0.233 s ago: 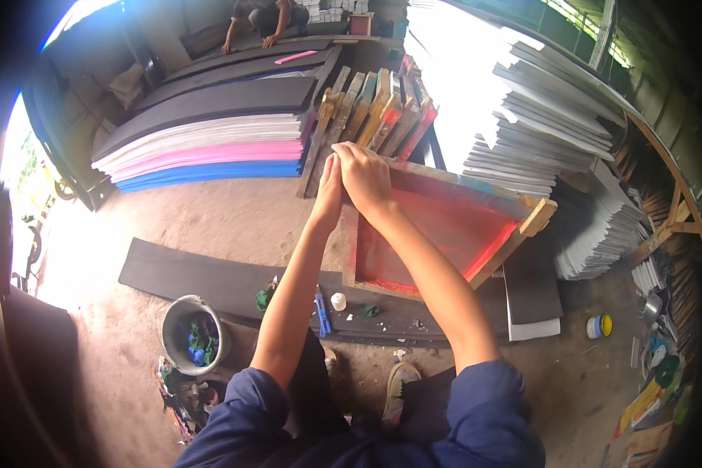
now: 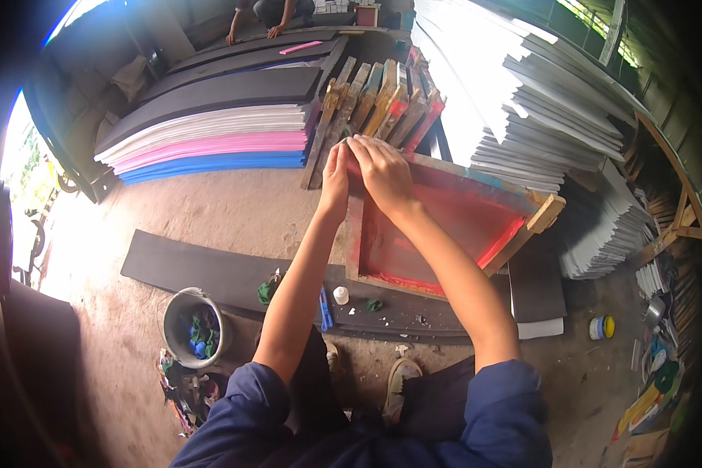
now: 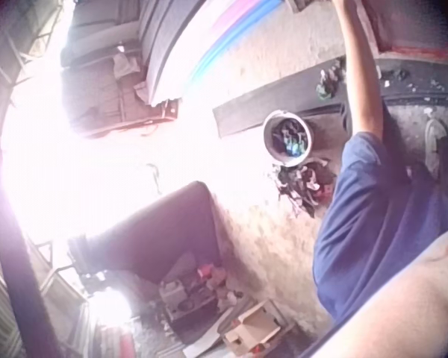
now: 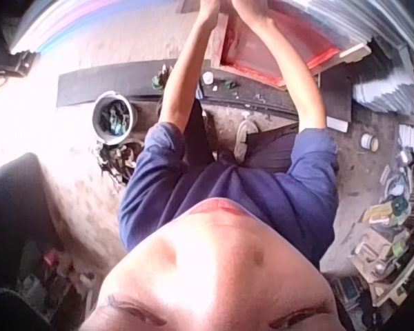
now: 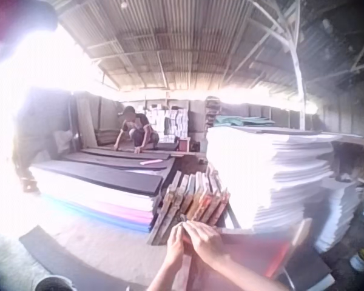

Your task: The person cleans a teal-colored screen printing frame by hand, wiping the surface and edges. They then place the frame aside and pick up a red screen printing frame, removing a red ribbon from it.

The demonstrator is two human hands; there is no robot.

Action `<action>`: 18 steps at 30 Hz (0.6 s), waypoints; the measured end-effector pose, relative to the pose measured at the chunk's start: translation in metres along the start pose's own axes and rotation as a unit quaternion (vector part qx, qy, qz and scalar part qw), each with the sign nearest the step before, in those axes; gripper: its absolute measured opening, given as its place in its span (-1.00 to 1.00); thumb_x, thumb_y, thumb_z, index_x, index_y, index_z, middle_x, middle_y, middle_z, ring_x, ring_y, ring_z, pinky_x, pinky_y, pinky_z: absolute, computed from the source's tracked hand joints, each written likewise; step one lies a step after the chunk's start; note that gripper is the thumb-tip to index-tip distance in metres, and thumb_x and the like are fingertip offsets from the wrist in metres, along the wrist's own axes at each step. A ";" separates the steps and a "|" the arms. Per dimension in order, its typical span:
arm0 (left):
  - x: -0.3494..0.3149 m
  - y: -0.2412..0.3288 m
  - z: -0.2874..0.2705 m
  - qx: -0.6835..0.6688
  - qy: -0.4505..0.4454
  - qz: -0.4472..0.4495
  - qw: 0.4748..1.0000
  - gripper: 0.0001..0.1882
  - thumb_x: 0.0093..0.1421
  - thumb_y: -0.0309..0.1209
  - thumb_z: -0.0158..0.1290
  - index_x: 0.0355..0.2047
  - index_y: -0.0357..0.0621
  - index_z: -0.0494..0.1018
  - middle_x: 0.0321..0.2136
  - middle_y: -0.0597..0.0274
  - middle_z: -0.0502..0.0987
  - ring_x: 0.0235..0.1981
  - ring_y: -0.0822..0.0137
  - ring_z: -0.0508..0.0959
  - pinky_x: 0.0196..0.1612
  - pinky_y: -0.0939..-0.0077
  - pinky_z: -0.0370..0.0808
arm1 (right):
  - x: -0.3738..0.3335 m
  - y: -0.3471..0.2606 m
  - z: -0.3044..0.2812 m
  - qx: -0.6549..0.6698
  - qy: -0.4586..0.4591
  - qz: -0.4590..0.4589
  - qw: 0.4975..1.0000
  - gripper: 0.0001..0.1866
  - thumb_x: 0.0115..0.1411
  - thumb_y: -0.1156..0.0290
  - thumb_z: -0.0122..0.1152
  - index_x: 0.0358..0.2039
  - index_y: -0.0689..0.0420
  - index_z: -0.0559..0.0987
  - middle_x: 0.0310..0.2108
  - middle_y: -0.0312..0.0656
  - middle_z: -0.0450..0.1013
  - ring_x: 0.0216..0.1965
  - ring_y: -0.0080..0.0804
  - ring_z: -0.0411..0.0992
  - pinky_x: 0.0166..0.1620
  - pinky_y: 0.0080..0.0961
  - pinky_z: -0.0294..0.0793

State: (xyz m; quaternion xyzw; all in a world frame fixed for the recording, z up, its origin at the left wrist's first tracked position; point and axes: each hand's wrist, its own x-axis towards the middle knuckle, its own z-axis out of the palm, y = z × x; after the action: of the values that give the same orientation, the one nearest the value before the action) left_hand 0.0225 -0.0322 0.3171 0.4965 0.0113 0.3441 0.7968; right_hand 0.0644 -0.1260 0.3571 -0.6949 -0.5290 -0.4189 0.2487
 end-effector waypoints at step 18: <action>0.006 0.005 0.001 0.079 0.018 0.018 0.997 -0.64 0.25 -0.10 -0.21 -0.07 0.01 0.36 -0.09 0.38 0.35 0.03 0.46 0.20 0.12 0.49 0.02 | -0.034 0.041 -0.069 -0.073 0.045 0.007 0.996 -0.77 -0.15 0.60 0.19 -0.40 0.09 0.56 -0.34 -0.39 0.50 -0.37 -0.40 0.32 -0.12 -0.38 0.27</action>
State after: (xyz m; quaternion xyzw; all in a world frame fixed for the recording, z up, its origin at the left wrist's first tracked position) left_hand 0.0248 -0.0285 0.3234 0.5516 0.0443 0.3656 0.7484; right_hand 0.0775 -0.2118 0.3685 -0.6954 -0.4808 -0.4850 0.2236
